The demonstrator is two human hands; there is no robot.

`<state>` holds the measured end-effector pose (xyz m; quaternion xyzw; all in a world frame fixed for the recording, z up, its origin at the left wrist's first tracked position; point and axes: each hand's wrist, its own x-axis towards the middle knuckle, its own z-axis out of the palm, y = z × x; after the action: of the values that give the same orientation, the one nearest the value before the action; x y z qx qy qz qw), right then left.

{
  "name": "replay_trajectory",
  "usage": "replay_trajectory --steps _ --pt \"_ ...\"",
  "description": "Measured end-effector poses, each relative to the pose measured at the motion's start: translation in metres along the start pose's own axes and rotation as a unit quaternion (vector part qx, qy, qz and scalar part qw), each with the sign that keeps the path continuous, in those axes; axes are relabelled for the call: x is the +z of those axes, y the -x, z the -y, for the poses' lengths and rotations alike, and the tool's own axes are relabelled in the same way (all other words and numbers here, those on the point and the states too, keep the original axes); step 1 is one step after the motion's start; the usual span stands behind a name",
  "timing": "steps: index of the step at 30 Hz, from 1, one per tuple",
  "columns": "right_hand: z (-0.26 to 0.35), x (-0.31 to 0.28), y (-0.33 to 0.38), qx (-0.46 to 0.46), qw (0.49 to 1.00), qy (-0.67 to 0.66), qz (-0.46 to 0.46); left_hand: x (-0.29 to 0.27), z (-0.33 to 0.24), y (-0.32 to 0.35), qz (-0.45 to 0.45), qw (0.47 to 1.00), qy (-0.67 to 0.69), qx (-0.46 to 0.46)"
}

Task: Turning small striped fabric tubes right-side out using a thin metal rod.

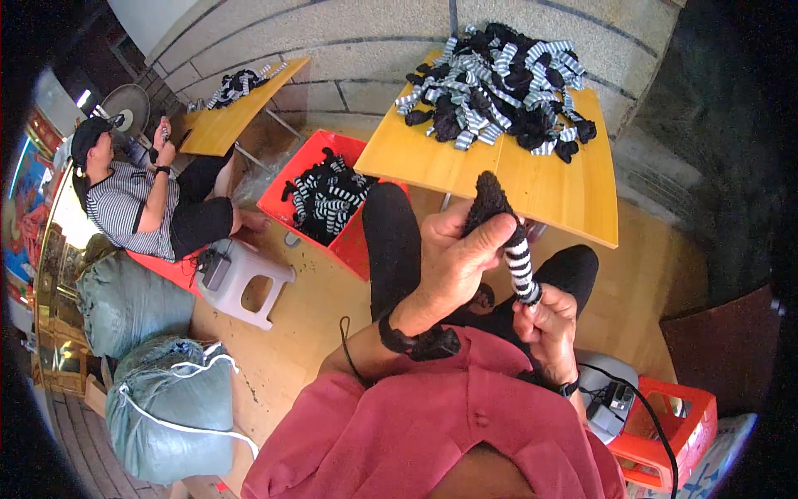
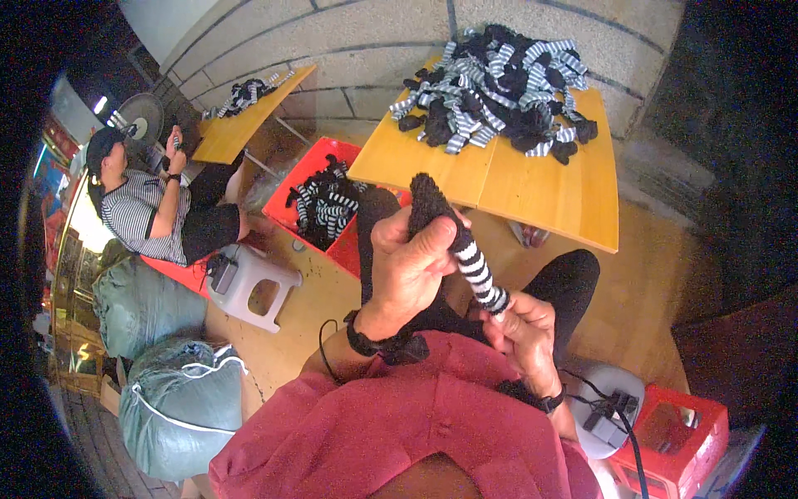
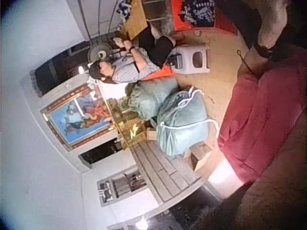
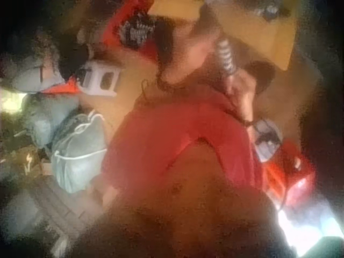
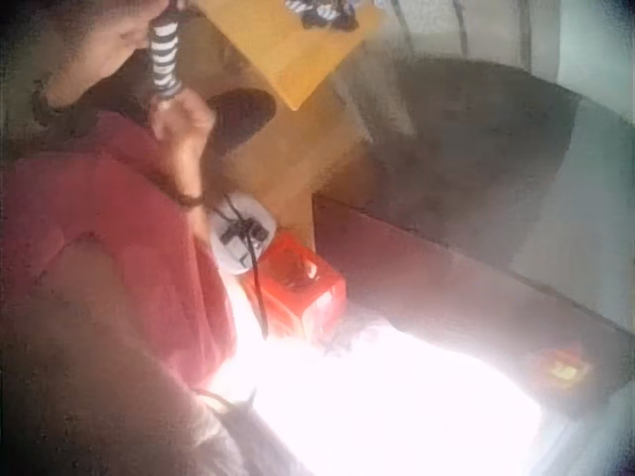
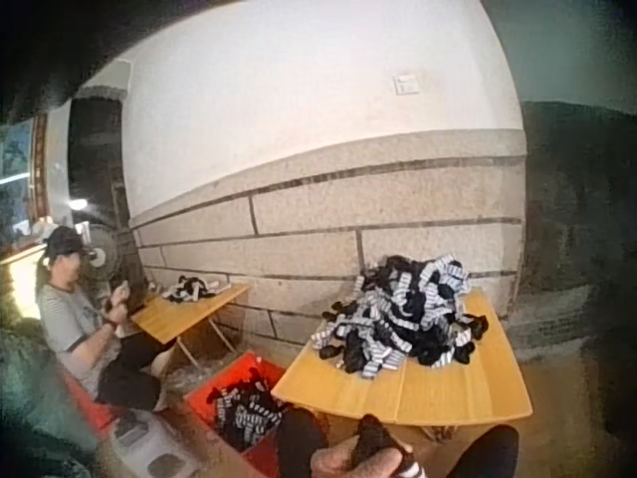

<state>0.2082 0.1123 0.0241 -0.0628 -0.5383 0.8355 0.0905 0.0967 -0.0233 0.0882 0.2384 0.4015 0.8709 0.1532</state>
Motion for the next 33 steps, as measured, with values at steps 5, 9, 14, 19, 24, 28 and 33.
replay_trajectory --steps 5,9,14,19,24,28,33 --pt "0.003 0.003 -0.004 0.021 1.000 0.002 0.004 -0.003 -0.001 -0.002 -0.032 0.999 -0.040 -0.011" --pt "-0.002 0.002 0.002 -0.089 0.988 0.116 -0.039 -0.006 -0.012 -0.006 -0.107 0.993 -0.020 0.040" --pt "-0.003 0.004 0.003 -0.085 0.988 0.125 -0.037 -0.008 -0.017 -0.010 -0.118 0.987 -0.026 0.106" --pt "-0.002 0.009 0.002 -0.083 0.985 0.145 -0.043 -0.012 -0.018 -0.010 -0.145 0.979 0.018 0.144" --pt "-0.002 0.003 0.002 -0.099 0.980 0.171 -0.037 -0.010 -0.010 -0.006 -0.098 0.990 -0.006 0.104" --pt "0.015 0.000 -0.001 -0.100 0.971 0.215 -0.014 -0.011 -0.028 -0.010 -0.077 0.994 -0.071 0.038" --pt "0.011 -0.010 0.001 -0.100 0.965 0.242 -0.016 -0.016 -0.025 -0.013 0.010 0.996 -0.082 -0.030"
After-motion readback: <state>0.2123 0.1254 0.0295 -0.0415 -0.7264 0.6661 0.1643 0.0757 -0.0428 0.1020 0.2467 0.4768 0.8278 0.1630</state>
